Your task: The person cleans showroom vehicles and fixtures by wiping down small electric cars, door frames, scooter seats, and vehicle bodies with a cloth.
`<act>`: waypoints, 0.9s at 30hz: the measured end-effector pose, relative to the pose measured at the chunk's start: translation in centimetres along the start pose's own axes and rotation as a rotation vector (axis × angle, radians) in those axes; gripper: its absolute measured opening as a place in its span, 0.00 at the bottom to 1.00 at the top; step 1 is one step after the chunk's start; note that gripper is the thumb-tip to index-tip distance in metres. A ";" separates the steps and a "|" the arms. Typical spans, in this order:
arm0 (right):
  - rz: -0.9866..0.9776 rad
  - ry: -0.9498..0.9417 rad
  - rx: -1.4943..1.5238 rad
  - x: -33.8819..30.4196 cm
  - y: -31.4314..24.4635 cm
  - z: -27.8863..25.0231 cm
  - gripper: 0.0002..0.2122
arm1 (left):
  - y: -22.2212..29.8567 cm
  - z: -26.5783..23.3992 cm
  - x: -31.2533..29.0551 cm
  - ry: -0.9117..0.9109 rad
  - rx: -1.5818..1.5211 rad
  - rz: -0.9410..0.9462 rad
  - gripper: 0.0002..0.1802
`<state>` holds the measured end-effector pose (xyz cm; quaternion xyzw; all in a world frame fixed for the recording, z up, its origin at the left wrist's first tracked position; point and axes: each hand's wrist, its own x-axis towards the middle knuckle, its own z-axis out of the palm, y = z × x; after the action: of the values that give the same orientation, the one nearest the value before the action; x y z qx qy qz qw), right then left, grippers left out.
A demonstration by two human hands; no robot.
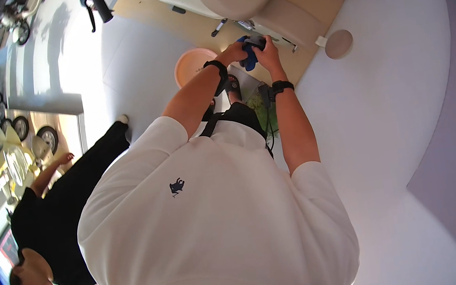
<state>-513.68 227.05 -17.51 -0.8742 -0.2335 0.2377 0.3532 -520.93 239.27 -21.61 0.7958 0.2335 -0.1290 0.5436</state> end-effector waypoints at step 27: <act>0.400 1.812 -1.030 -45.1 -11.6 -18.3 0.23 | 30.2 19.0 -30.3 -0.911 -0.212 1.509 0.28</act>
<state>-540.90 199.28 13.92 -0.7916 0.1923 -0.5765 -0.0629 -530.56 205.61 9.47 0.5547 -0.5816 -0.0181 0.5948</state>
